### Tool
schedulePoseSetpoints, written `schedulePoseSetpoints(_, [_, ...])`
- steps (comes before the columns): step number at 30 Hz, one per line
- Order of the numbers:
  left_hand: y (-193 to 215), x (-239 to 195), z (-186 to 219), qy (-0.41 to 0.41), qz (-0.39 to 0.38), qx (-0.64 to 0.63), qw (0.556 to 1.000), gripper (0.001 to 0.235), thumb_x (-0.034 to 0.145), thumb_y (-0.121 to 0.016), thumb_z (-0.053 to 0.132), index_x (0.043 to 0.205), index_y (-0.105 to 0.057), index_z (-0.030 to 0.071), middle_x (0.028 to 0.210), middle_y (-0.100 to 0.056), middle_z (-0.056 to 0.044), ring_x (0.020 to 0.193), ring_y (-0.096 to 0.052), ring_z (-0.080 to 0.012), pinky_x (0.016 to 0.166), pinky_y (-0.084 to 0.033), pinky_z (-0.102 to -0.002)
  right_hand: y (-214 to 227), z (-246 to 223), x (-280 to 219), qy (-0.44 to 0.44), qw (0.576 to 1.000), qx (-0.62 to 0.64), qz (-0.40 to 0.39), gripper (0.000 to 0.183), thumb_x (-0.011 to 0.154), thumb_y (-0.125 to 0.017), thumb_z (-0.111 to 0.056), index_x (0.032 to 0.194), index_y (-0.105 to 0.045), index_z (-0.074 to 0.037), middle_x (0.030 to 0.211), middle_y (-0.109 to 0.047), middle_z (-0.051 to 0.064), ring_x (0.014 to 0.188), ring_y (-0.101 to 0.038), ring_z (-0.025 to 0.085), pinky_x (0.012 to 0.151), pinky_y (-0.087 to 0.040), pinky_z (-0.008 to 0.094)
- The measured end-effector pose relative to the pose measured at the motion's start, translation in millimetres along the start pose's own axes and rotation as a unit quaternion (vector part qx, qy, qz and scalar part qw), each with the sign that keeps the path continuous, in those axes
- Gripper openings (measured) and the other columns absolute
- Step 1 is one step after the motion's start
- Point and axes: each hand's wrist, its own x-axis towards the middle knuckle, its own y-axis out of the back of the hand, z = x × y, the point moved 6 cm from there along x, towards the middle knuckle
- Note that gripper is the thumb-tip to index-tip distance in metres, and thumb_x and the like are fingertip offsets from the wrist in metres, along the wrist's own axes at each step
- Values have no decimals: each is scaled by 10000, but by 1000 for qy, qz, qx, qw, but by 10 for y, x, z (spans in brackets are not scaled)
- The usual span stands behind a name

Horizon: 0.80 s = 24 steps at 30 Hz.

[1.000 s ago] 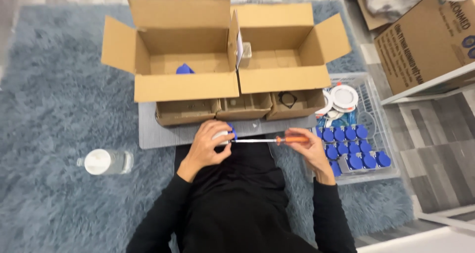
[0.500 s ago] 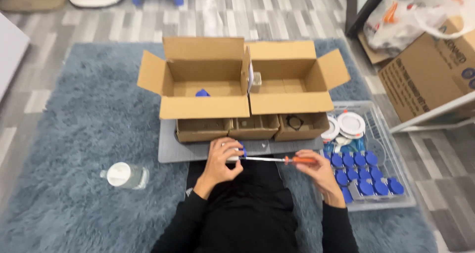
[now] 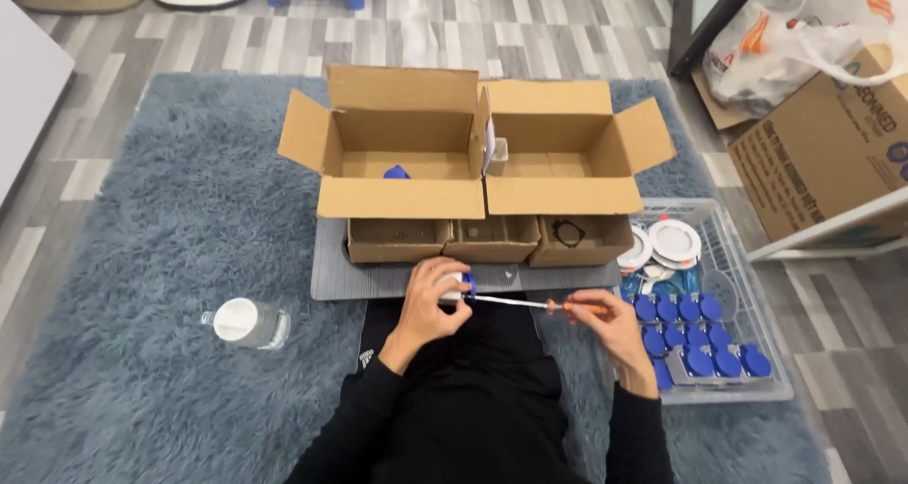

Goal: Assembling or disassembling small electrical components like switches or sockets using a manual screwdriver.

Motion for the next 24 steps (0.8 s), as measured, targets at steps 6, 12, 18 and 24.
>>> schedulePoseSetpoints(6, [0, 19, 8, -5, 8, -1, 1000, 232, 670, -793, 165, 890, -800, 237, 1181, -794, 44, 1153, -711, -291, 1051, -515, -461, -18, 255, -2, -74, 997, -3, -9, 402, 1163, -535, -213, 1188, -774, 109, 1006, -809, 323, 647, -787, 340, 585, -681, 433])
schedulePoseSetpoints(12, [5, 27, -15, -1, 2, -7, 1000, 237, 674, -815, 170, 903, -815, 228, 1177, -796, 35, 1148, -719, -295, 1041, -529, -472, -4, 272, 70, -33, 999, 5, 28, 167, 973, -794, -21, 1107, -802, 77, 869, -798, 270, 566, -750, 283, 487, -659, 377])
schedulePoseSetpoints(18, [1, 28, -24, 26, -1, -29, 999, 213, 687, -828, 142, 889, -823, 208, 1167, -803, 22, 1170, -718, -308, 1057, -522, -479, 36, 113, 42, 4, 999, 39, 1, 155, 912, -820, 35, 1058, -803, 81, 965, -830, 257, 765, -823, 304, 654, -699, 409])
schedulePoseSetpoints(24, [-16, 19, -66, 36, -8, -35, 999, 208, 695, -841, 142, 888, -821, 216, 1171, -804, 28, 1192, -715, -306, 1064, -517, -482, 71, 20, 69, 38, 999, 25, -17, 127, 871, -845, 64, 980, -808, 115, 1016, -807, 276, 868, -813, 305, 725, -689, 400])
